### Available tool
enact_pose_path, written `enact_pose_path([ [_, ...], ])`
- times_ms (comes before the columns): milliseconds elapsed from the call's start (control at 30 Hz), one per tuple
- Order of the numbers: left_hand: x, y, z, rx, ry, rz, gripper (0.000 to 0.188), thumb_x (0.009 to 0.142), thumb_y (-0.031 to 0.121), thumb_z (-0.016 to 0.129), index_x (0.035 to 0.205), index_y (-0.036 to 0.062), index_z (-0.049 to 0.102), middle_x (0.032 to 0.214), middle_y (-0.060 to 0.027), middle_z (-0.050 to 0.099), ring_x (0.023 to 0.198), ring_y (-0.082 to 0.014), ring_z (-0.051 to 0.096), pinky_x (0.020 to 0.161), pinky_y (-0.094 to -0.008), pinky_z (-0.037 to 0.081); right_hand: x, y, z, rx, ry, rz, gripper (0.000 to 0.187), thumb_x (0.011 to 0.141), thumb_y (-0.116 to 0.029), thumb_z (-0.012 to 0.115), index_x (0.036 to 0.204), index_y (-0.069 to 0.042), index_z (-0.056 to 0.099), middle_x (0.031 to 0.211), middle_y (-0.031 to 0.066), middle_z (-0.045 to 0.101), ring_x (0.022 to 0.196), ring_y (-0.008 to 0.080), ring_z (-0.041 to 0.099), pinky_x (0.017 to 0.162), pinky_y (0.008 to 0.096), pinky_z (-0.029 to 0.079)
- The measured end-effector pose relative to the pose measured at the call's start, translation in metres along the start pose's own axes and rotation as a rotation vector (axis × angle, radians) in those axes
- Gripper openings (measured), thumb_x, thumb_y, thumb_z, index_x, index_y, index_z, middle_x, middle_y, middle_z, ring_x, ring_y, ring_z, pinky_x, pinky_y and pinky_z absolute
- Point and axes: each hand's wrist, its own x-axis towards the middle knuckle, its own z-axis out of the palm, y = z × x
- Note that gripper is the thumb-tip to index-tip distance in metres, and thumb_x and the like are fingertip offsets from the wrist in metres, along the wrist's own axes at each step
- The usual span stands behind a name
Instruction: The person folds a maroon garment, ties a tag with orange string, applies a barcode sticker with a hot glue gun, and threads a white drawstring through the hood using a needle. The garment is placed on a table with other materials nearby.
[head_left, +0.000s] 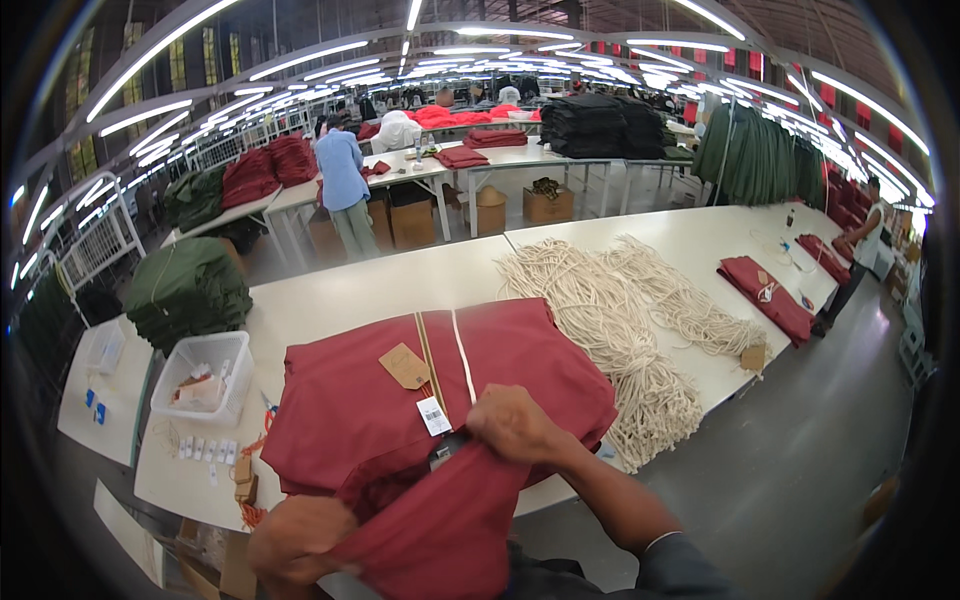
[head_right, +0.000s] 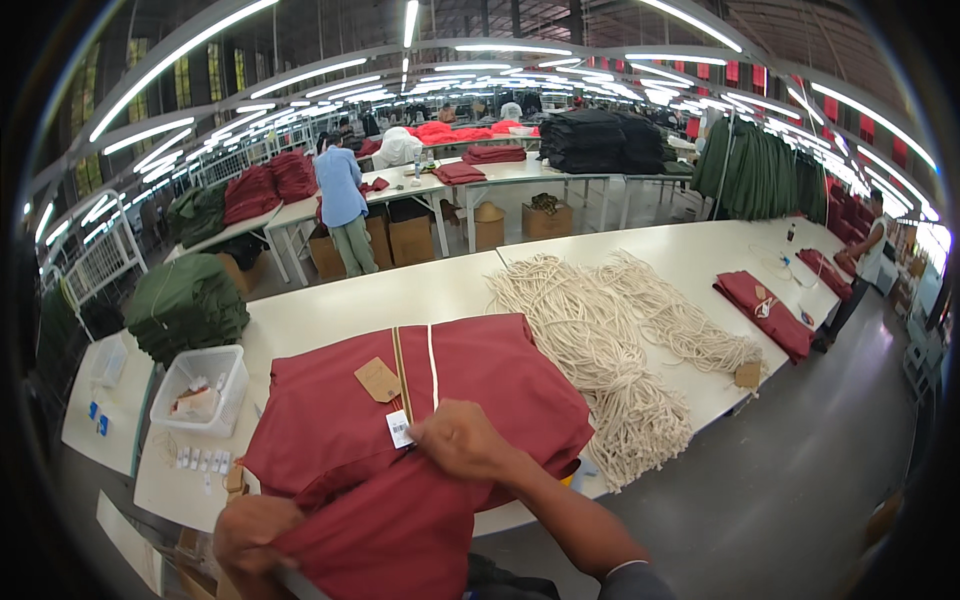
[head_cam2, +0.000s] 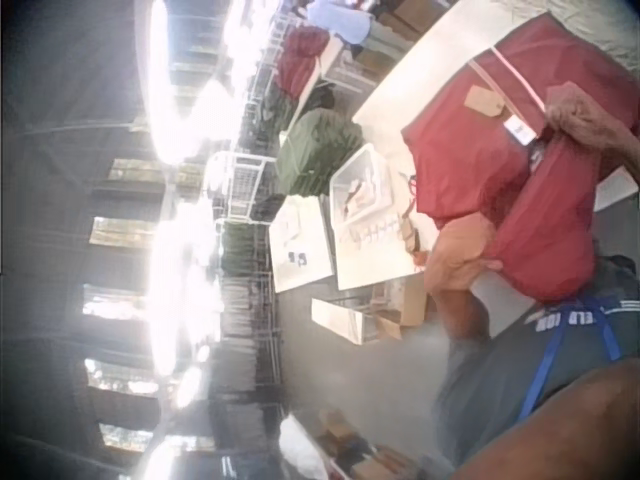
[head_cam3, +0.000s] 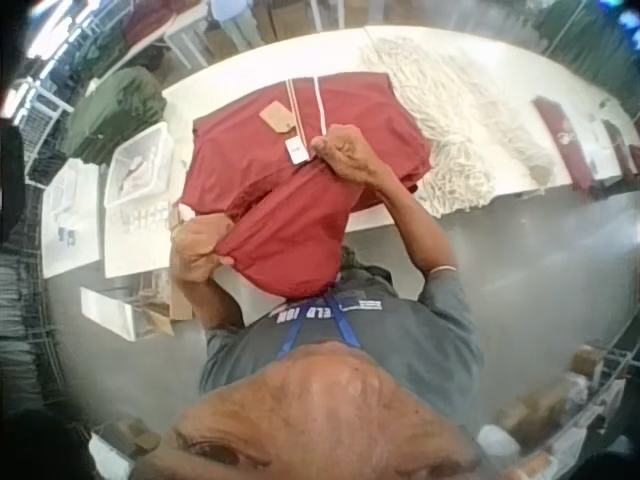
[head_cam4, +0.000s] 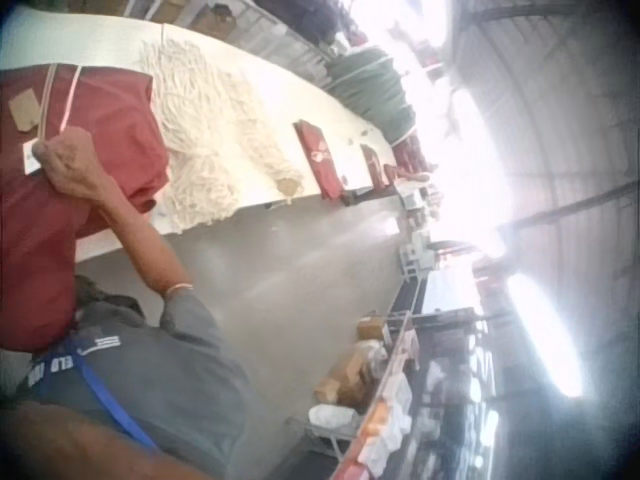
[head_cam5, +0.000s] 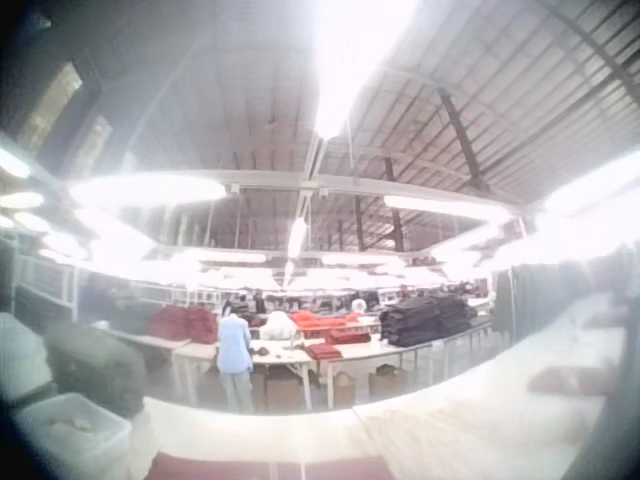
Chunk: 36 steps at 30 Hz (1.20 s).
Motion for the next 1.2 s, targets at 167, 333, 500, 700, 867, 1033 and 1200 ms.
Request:
enact_pose_path([
  [167,-0.014,-0.005,-0.011,-0.308,-0.006,0.240,0.031,0.086,0.021,0.084,0.072,0.0026,0.063,0.062,-0.0105,0.060,0.051,-0.0293,0.057,0.052,-0.0439,0.041,0.012,0.079,0.023,-0.048,0.086,0.048,0.047,0.107,-0.030,0.057,0.069,-0.003,0.055,0.070,0.0090,0.054,0.067,0.0250,0.051,0.067,0.0417,0.043],
  [333,0.019,-0.004,-0.018,-0.191,-0.144,0.149,0.032,0.089,0.024,0.081,0.074,0.0016,0.063,0.065,-0.0116,0.061,0.054,-0.0321,0.057,0.054,-0.0466,0.041,0.020,0.039,0.026,-0.184,0.081,0.235,0.033,0.109,-0.025,0.051,0.088,-0.005,0.065,0.086,0.0081,0.061,0.089,0.0273,0.059,0.084,0.0401,0.047],
  [500,0.084,-0.011,0.016,0.196,-0.359,-0.140,0.035,0.091,0.029,0.078,0.082,0.0039,0.056,0.072,-0.0160,0.055,0.068,-0.0392,0.059,0.057,-0.0438,0.045,-0.010,-0.070,-0.013,0.316,-0.153,-0.016,0.024,0.099,-0.024,0.070,0.103,-0.001,0.064,0.091,0.0122,0.067,0.089,0.0271,0.069,0.079,0.0362,0.053],
  [700,0.128,-0.042,0.055,0.081,-0.366,-0.206,0.022,0.088,0.022,0.081,0.098,0.0042,0.071,0.081,-0.0123,0.069,0.071,-0.0326,0.067,0.064,-0.0377,0.052,-0.078,-0.115,-0.085,-0.225,-0.093,0.279,0.036,0.087,-0.033,0.084,0.104,-0.006,0.067,0.076,0.0108,0.069,0.067,0.0297,0.067,0.061,0.0361,0.051],
  [867,0.138,-0.070,0.093,0.118,-0.413,-0.164,0.018,0.087,0.016,0.078,0.102,0.0060,0.075,0.085,-0.0109,0.071,0.077,-0.0307,0.069,0.066,-0.0374,0.053,-0.116,-0.130,-0.092,-0.414,-0.149,0.513,0.034,0.091,-0.035,0.078,0.109,-0.008,0.067,0.089,0.0101,0.071,0.076,0.0329,0.068,0.066,0.0401,0.052],
  [1033,0.132,-0.070,0.120,0.210,-0.435,-0.160,0.017,0.090,0.022,0.074,0.100,0.0086,0.076,0.087,-0.0111,0.071,0.081,-0.0333,0.069,0.071,-0.0417,0.053,-0.123,-0.120,-0.074,-0.445,-0.137,0.449,0.028,0.090,-0.025,0.078,0.109,-0.007,0.068,0.094,0.0087,0.070,0.076,0.0283,0.069,0.065,0.0374,0.054],
  [1200,0.119,-0.071,0.106,0.253,-0.418,-0.391,0.015,0.086,0.019,0.077,0.096,0.0082,0.077,0.085,-0.0118,0.073,0.078,-0.0322,0.070,0.068,-0.0397,0.053,-0.129,-0.116,-0.088,-0.446,-0.162,0.624,0.025,0.090,-0.026,0.077,0.106,-0.010,0.068,0.094,0.0074,0.071,0.077,0.0287,0.069,0.065,0.0374,0.054],
])
